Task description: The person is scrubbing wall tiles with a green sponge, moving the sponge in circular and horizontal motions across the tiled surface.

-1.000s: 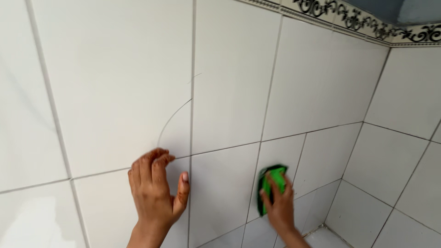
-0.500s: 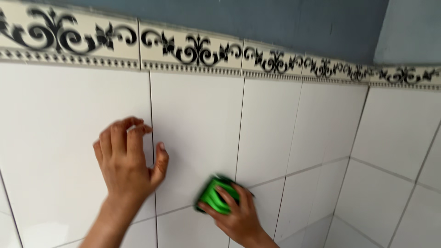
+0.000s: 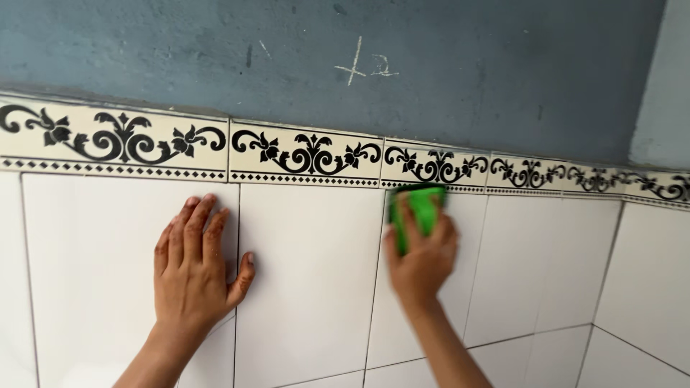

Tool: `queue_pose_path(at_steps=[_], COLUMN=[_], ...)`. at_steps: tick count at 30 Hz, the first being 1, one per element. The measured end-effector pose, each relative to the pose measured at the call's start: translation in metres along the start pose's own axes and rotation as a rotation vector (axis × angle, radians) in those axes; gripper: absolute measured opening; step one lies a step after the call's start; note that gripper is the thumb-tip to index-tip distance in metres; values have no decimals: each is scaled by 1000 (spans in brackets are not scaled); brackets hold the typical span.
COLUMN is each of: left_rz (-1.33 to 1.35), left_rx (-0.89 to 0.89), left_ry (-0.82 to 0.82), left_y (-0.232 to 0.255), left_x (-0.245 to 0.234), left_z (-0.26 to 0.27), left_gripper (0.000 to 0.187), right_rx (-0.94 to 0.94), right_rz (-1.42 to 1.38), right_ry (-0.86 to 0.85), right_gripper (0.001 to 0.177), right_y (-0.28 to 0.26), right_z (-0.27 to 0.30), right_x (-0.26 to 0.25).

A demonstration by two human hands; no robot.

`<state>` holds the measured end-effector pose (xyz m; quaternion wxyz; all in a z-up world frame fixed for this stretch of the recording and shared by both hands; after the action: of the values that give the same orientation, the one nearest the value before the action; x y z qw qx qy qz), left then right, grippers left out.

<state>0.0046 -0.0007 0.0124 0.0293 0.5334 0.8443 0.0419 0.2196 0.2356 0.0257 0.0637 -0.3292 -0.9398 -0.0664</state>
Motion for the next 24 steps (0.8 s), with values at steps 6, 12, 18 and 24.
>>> queue_pose_path(at_steps=[6, 12, 18, 24], left_rz=[-4, -11, -10, -12], left_rx=[23, 36, 49, 59], left_ry=[-44, -63, -48, -52], left_y=[5, 7, 8, 7], left_x=[-2, -2, 1, 4], left_z=[-6, -7, -6, -6], left_gripper=[77, 80, 81, 82], right_rx=[-433, 104, 61, -436], right_rz=[-72, 52, 40, 0], right_ry=[-142, -181, -48, -105], right_gripper=[46, 52, 50, 48], right_y=[26, 134, 76, -1], right_z=[66, 56, -54, -25], right_x=[-23, -9, 26, 13])
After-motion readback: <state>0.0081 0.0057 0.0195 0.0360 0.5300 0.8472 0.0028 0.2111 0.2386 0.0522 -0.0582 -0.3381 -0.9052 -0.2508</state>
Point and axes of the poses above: each hand's wrist, its own z-axis away from the middle knuckle, its own x-axis out of the palm, y = z × x, the point moved 1 cm from there along -z, towards the middle knuckle, and after that the axes turned 10 degrees about -x, right-handed, at the moved point
